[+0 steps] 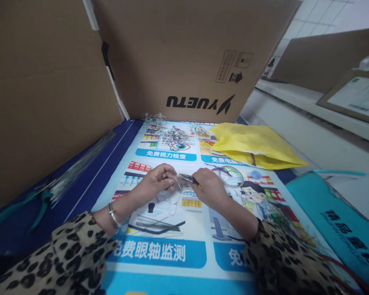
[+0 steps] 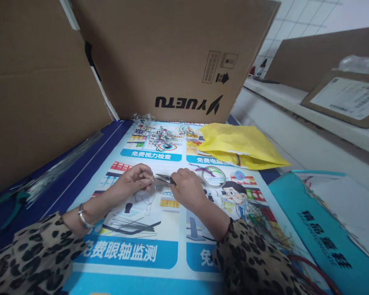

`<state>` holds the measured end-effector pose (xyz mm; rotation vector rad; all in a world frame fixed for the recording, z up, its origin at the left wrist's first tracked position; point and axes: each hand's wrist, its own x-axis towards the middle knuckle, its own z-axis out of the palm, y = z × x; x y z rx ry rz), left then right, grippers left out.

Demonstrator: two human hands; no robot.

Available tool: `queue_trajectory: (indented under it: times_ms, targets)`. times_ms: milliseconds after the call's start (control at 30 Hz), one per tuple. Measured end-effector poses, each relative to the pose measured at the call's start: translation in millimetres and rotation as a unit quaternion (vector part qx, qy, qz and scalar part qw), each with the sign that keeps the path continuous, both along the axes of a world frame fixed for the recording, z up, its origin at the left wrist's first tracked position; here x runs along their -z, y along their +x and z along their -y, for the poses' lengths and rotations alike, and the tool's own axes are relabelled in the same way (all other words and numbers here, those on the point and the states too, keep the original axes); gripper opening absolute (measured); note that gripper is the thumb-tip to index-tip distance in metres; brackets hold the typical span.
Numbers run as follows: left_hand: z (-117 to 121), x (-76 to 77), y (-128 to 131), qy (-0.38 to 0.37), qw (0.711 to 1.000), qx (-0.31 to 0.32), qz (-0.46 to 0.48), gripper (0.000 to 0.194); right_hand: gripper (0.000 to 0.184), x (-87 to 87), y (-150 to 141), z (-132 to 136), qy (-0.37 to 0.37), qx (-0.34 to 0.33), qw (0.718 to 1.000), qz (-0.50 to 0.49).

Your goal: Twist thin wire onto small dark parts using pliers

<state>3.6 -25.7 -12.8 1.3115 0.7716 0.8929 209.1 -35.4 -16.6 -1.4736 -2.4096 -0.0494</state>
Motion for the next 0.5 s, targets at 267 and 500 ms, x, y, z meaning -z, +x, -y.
queue_trajectory:
  times_ms: [267, 500]
  targets:
    - [-2.9, -0.2, 1.5, 0.011, 0.997, -0.069, -0.036, 0.023, 0.021, -8.2, -3.9, 3.7, 0.012, 0.067, 0.997, 0.039]
    - [-1.5, 3.7, 7.0, 0.040, 0.993, -0.096, -0.046, 0.019, 0.025, -12.3, -14.7, 10.6, 0.021, 0.091, 0.987, 0.130]
